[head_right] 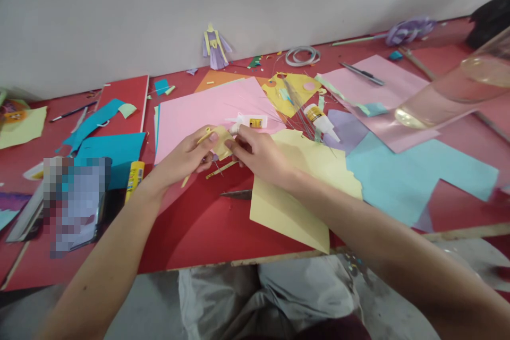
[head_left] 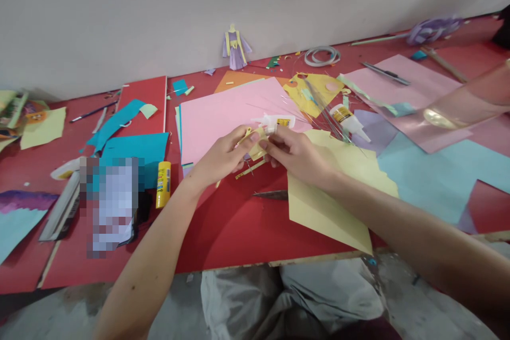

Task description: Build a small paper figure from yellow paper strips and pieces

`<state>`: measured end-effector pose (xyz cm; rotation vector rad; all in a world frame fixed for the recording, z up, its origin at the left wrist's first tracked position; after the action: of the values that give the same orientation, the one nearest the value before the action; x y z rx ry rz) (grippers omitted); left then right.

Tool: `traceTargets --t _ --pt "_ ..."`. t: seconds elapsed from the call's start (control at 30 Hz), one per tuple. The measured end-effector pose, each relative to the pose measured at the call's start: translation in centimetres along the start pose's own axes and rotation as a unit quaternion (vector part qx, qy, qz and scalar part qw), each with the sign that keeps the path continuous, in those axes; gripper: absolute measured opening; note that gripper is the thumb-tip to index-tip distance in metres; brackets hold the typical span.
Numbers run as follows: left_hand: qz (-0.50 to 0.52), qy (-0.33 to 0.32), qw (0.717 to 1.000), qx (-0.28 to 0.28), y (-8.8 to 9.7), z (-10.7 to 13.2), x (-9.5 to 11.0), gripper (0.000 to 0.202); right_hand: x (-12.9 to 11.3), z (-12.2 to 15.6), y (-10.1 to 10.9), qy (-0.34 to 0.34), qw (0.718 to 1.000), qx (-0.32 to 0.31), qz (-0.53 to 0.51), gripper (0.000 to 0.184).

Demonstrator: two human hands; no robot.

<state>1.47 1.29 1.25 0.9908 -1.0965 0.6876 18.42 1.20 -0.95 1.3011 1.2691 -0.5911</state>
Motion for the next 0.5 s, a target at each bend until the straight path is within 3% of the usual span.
traceTargets --t 0.2,0.37,0.5 --pt "-0.017 -0.009 1.000 -0.012 -0.17 -0.23 -0.28 0.039 0.30 0.03 -0.03 -0.001 1.000 -0.006 -0.008 0.014" --pt "-0.048 -0.011 0.998 -0.031 -0.12 -0.28 -0.45 0.022 0.34 0.04 -0.09 -0.005 1.000 -0.010 -0.026 0.014" --pt "-0.112 -0.031 0.992 -0.046 0.05 -0.23 -0.33 0.026 0.30 0.07 -0.09 -0.017 1.000 -0.015 -0.013 0.011"
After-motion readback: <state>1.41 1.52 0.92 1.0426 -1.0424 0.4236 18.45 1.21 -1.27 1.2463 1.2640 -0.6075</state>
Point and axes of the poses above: each hand's wrist, its own z-axis away from the middle knuckle, its own y-axis out of the back of the hand, x = y × z, the point moved 2 cm from there along -z, towards the middle knuckle, and after that the axes turned 3 degrees about x, right-handed, at the moved point
